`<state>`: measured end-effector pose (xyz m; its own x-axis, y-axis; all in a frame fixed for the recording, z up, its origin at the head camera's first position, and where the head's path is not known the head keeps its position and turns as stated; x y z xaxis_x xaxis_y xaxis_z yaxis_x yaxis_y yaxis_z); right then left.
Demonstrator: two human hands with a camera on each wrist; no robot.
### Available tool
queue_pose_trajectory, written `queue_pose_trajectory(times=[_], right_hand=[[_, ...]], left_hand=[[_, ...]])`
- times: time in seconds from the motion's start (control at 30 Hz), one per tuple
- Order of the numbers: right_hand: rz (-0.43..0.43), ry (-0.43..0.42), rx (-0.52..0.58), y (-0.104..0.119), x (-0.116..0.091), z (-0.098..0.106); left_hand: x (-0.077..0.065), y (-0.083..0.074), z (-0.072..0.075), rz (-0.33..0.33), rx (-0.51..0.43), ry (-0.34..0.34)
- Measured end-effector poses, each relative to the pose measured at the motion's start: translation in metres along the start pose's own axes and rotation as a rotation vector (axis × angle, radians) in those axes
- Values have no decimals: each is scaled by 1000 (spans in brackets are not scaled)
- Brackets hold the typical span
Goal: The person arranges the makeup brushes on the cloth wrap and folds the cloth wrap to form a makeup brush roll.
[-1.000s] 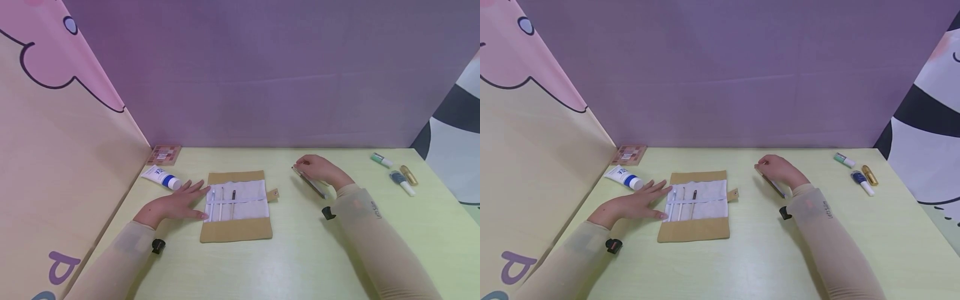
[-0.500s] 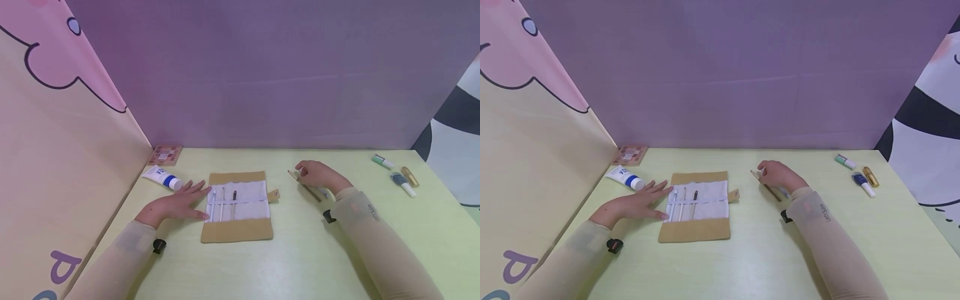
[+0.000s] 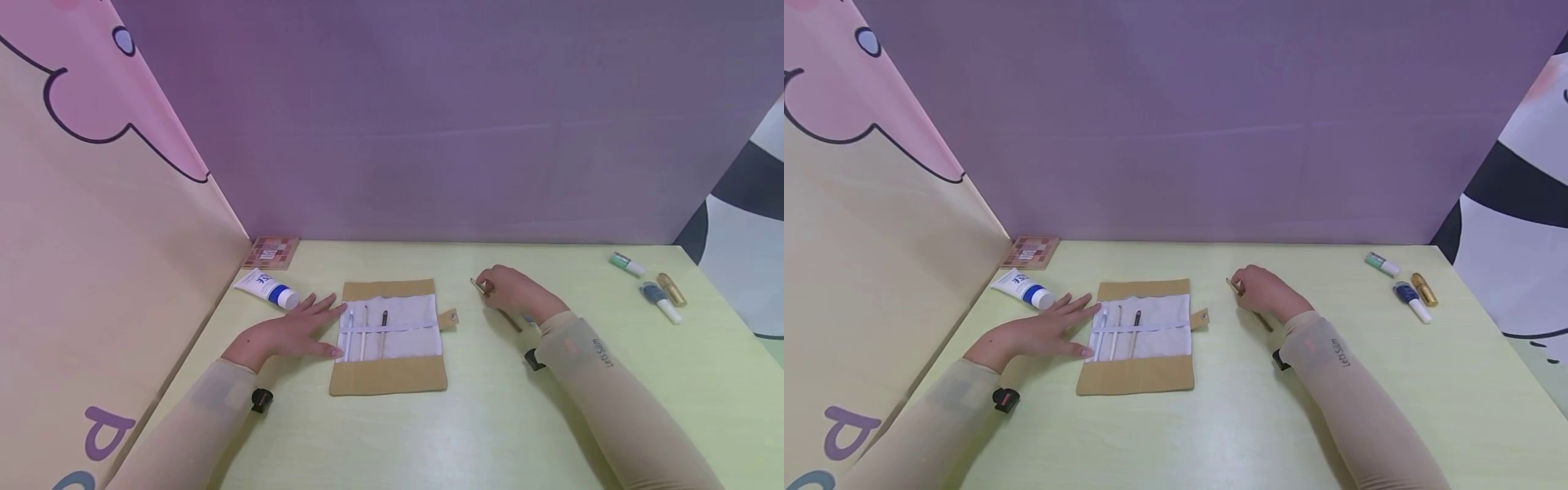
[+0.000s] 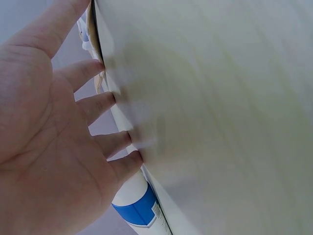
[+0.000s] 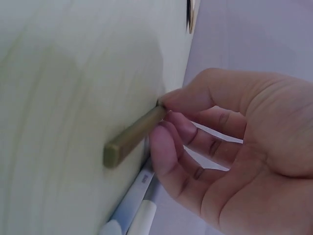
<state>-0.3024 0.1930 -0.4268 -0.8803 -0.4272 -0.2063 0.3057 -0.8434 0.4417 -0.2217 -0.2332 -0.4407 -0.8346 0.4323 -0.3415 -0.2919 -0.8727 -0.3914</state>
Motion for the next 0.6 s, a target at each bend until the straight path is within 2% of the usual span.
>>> queue_pose_trajectory(times=[0.4,0.6], right_hand=[[68,-3,-99,9,11,-2],[50,-13,-118,12,14,-3]], left_hand=[[1,1,2,15,-4,4],[0,-2,3,8,-14,10]])
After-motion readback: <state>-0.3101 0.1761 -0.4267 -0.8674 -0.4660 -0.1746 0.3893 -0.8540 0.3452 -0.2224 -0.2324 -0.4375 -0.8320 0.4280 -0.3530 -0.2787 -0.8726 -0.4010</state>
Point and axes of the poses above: each hand's wrist, its own x-axis towards the middle knuckle, its own z-axis out of the back of the hand, y = z × x, the point moved 2 cm from there along x, towards the middle knuckle, and after that the axes turned 1 degree about -z, right-handed, at the moved point
